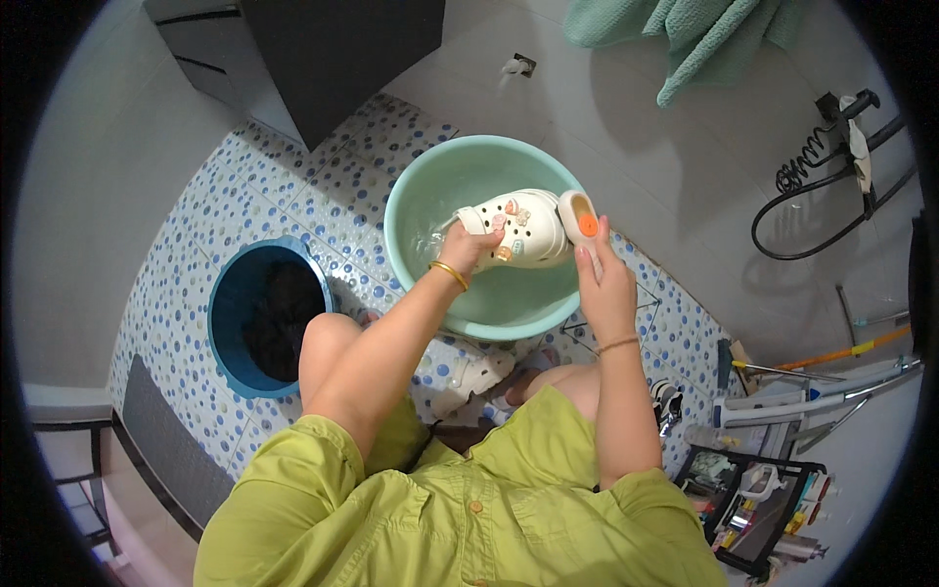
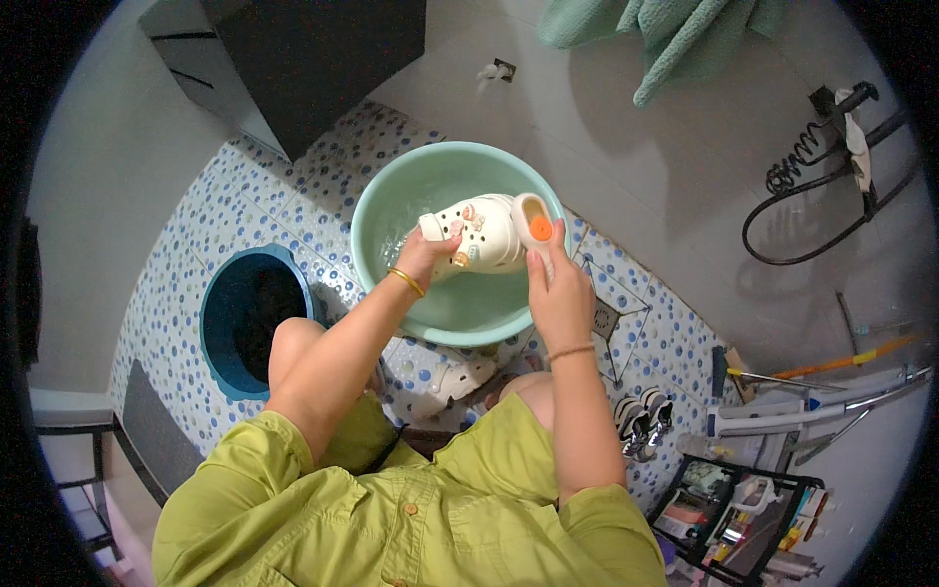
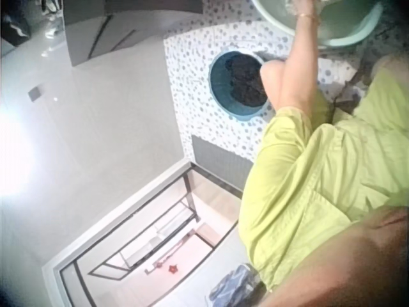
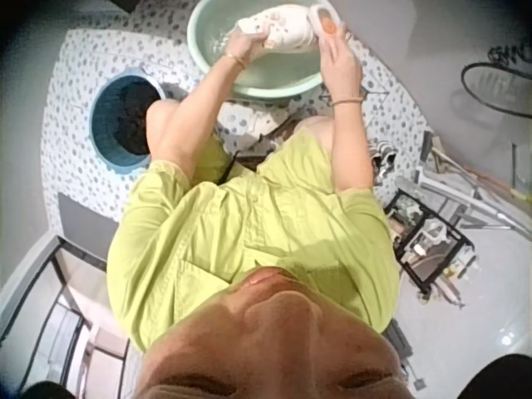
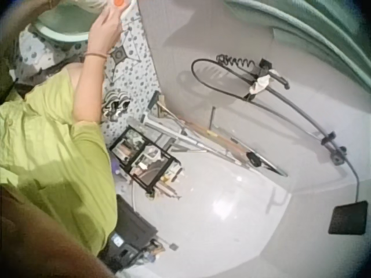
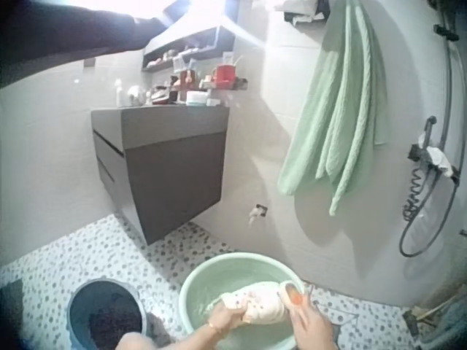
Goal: The person sits on the floor and scrubs a white clog shoe with a brush in a basin of water. They scrub the top, sides, and sole, then remove and scrub the insole separately before placing it back in the shoe.
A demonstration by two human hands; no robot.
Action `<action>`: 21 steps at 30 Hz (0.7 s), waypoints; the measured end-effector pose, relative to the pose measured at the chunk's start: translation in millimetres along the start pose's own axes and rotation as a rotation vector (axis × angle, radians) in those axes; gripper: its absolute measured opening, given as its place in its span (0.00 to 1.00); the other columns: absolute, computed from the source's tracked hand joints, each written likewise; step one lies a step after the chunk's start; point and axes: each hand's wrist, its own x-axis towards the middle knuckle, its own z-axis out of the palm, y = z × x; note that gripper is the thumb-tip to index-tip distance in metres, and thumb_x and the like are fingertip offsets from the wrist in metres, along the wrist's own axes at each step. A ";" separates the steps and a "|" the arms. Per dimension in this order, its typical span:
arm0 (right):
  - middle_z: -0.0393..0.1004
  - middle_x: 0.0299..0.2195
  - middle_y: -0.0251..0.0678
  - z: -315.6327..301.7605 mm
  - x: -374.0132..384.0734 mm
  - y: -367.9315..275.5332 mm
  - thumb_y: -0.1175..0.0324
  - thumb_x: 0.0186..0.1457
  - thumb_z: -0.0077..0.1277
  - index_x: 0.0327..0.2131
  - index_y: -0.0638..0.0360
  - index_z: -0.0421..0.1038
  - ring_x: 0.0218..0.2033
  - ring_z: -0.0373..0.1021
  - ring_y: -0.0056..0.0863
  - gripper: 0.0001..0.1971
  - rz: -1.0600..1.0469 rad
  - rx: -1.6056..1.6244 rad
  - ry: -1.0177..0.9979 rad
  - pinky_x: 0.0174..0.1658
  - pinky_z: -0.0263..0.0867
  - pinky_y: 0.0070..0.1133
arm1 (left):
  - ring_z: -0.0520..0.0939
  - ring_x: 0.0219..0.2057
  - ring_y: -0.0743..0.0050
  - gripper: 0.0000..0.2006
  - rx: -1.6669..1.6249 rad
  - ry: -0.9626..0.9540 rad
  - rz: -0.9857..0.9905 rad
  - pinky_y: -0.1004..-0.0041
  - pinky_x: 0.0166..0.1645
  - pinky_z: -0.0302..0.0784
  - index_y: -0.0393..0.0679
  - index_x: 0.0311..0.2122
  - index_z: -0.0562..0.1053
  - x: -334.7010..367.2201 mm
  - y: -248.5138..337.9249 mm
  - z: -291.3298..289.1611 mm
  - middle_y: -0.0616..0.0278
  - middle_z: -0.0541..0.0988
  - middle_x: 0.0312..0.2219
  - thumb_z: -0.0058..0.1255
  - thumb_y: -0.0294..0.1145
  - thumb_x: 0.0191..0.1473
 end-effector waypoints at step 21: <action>0.73 0.28 0.46 22.7 25.6 18.9 0.58 0.54 0.42 0.55 0.53 0.55 0.25 0.71 0.37 0.25 0.101 -0.019 0.144 0.31 0.67 0.29 | 0.76 0.39 0.64 0.17 -0.072 0.034 -0.195 0.66 0.43 0.73 0.32 0.44 0.66 7.0 21.9 -4.1 0.54 0.74 0.39 0.48 0.24 0.48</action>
